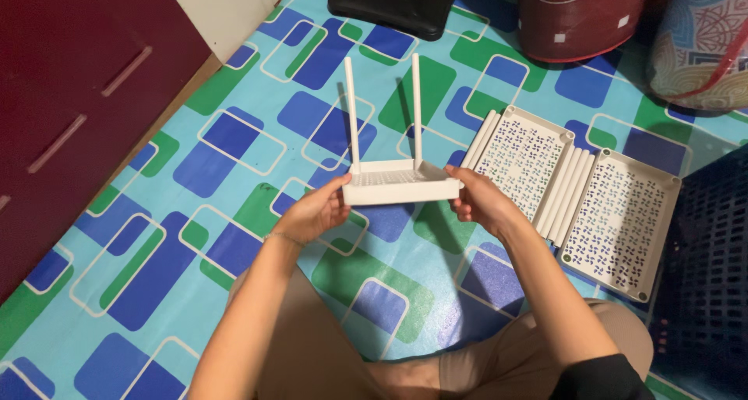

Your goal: The person assembles a white plastic storage rack by inserting cylindrical legs into the corners of perforated trays and stacking the trays together. The person handles the trays and legs by hand, aligning and pressing the parts to form a stable structure.

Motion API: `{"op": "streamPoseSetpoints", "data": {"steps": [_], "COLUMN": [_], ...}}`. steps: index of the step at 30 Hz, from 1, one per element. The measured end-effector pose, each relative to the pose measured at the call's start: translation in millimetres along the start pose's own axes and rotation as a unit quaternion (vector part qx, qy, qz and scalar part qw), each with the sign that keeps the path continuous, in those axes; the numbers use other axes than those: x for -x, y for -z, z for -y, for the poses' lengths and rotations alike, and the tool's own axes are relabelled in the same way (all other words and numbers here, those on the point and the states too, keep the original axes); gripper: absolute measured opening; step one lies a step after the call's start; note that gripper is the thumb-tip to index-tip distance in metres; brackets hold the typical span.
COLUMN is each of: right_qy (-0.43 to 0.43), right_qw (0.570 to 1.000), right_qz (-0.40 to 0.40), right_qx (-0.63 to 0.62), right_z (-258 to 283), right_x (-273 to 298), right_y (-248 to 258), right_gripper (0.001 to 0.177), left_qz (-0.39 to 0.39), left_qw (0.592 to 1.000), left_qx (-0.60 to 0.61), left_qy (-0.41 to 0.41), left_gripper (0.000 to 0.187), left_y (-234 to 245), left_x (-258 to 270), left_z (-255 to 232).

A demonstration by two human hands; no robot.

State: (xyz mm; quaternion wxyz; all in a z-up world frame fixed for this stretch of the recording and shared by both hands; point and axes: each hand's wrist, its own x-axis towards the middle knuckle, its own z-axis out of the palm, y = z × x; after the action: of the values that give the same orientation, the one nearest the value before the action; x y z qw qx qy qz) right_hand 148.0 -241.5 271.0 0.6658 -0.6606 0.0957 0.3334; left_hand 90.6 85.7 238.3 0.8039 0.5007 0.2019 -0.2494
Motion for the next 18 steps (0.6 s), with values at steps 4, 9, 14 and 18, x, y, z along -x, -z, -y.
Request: {"op": "streamPoseSetpoints", "data": {"steps": [4,9,14,18], "right_qy": [-0.046,-0.032,0.069,0.199], "right_qw": [0.997,0.987,0.928,0.827], "right_qz": [0.025,0.052,-0.052,-0.138], "right_qx": [0.058,0.145,0.363,0.507], "right_z": [-31.2,-118.0,-194.2,-223.5], "right_x": [-2.3,-21.0,-50.4,-54.2], "right_y": [10.3,29.1,41.4,42.6], "right_gripper": [0.059,0.062,0.052,0.037], "left_qz": [-0.024,-0.138,-0.247,-0.28], "left_qw": [0.998,0.981,0.882,0.78], "left_qx": [-0.039,-0.113,-0.382,-0.545], "left_qy": [-0.036,-0.074,-0.125,-0.129], "left_gripper": [0.04,0.041,0.037,0.027], "left_y": [17.5,27.2,11.8,-10.4], "left_x": [0.7,-38.9,-56.0,-47.4], "left_z": [52.7,166.5,238.5,239.0]}}
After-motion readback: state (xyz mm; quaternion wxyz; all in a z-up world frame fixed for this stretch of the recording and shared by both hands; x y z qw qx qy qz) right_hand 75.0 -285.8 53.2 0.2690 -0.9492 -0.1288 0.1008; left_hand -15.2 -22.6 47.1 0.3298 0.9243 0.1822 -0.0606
